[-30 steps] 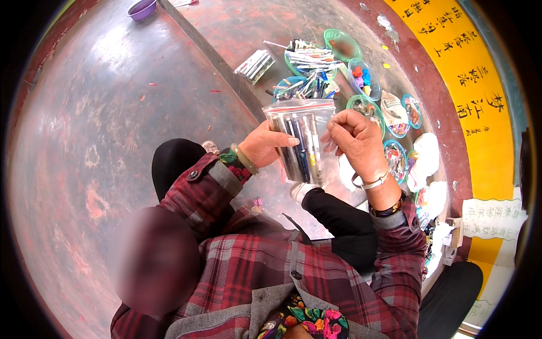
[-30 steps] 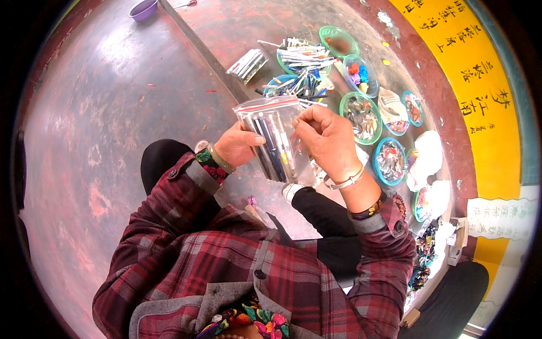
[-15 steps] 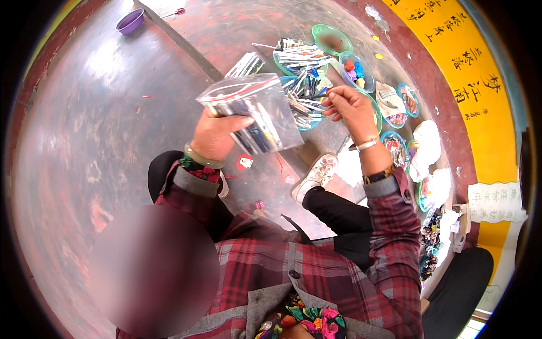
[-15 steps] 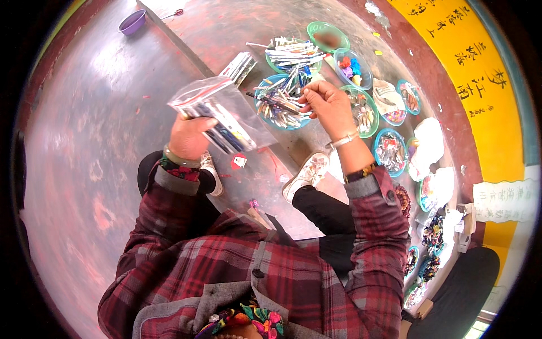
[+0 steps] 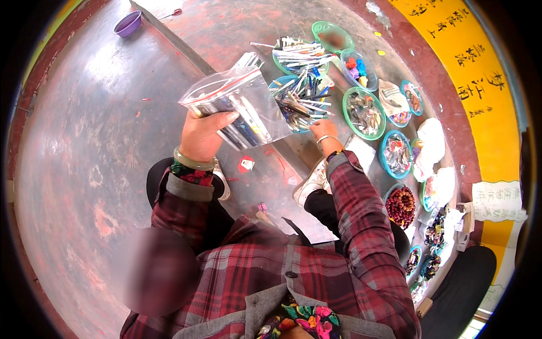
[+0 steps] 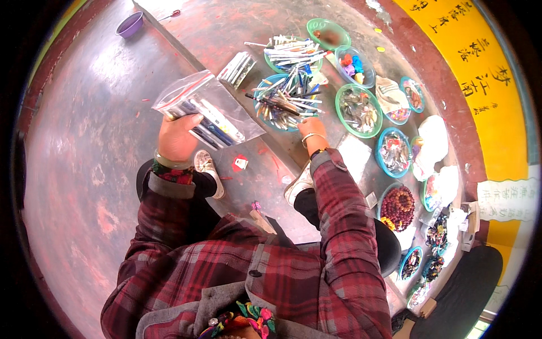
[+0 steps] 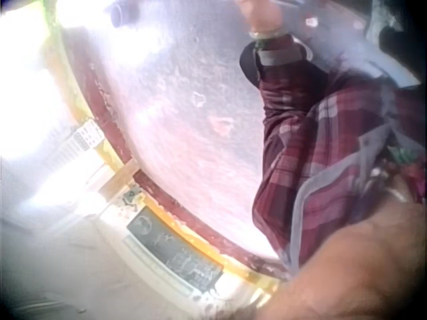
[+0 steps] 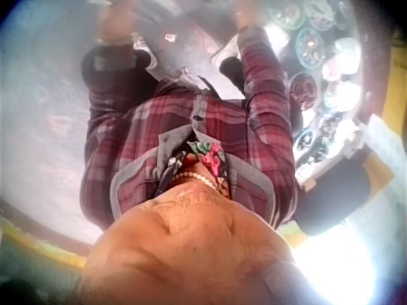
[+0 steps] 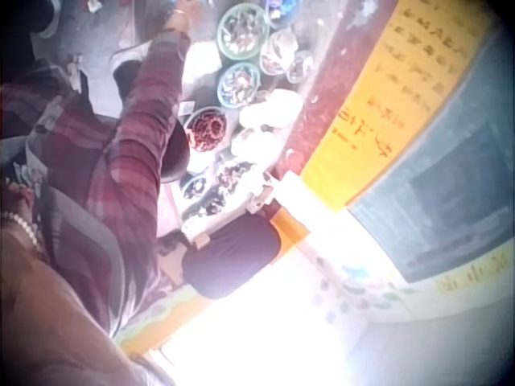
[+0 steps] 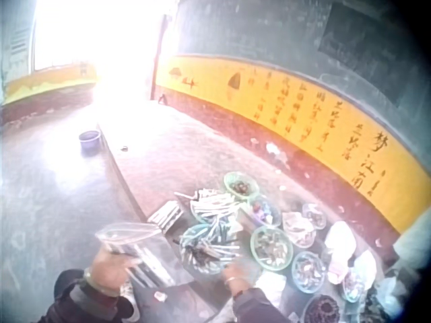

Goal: The person sits on the floor and sorts pens from a clear plastic bag into a green plastic bowl. They repeatedly pick up pens, inspect them, and place them into the bowl, occasionally adjusting the bag and the pile of pens.

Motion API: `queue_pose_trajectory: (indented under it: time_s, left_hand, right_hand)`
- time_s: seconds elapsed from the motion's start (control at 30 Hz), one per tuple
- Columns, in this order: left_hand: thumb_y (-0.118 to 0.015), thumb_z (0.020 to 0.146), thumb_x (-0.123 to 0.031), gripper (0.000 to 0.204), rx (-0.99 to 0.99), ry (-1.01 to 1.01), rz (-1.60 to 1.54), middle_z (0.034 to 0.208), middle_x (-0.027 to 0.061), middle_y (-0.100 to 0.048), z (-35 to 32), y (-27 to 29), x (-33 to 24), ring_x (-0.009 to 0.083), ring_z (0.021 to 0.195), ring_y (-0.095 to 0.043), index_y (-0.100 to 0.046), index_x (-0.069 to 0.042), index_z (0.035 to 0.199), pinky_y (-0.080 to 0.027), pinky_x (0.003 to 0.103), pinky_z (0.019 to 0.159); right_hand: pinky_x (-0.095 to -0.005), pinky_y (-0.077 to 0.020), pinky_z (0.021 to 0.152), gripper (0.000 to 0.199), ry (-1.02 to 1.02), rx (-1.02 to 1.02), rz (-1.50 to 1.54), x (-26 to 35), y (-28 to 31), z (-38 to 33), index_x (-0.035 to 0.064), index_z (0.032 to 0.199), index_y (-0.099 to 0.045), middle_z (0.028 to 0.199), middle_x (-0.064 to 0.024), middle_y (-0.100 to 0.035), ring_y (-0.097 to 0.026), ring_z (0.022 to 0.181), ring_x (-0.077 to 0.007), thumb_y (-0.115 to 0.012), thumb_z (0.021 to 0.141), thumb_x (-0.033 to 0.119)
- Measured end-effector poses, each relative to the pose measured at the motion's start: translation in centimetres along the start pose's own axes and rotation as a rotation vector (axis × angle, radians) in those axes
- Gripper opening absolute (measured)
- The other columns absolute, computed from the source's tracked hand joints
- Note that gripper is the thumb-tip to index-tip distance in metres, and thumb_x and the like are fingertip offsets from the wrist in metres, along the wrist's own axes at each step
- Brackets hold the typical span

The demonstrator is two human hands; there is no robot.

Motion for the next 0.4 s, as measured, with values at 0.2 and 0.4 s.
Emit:
queue_pose_trajectory:
  time_s: [0.2,0.4]
  left_hand:
    - [-0.057,0.075,0.005,0.034,-0.012,0.004,0.011,0.096,0.0093,-0.063,0.5,-0.7,0.5,0.0212,0.088,-0.061,-0.056,0.001,0.108,-0.048,0.033,0.080]
    - [-0.061,0.075,0.005,0.038,0.047,-0.004,0.003,0.101,0.0061,-0.063,0.4,-0.6,0.5,0.0157,0.094,-0.059,-0.056,-0.001,0.113,-0.045,0.029,0.084]
  right_hand:
    - [-0.0305,-0.0495,0.055,0.023,-0.063,-0.010,-0.004,-0.5,-2.0,0.7,0.0038,0.082,-0.069,0.067,-0.0089,-0.066,-0.063,0.055,-0.0166,-0.066,0.073,0.025]
    - [-0.0286,-0.0488,0.049,0.018,-0.241,0.034,0.385,-1.3,-0.8,-1.6,0.0041,0.080,-0.068,0.063,-0.0062,-0.064,-0.062,0.053,-0.0152,-0.066,0.076,0.022]
Point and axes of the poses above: each hand's wrist, its own z-axis towards the middle knuckle, its own y-axis out of the back of the hand, x = y × z, the point moved 8 cm from there along z, towards the middle knuckle
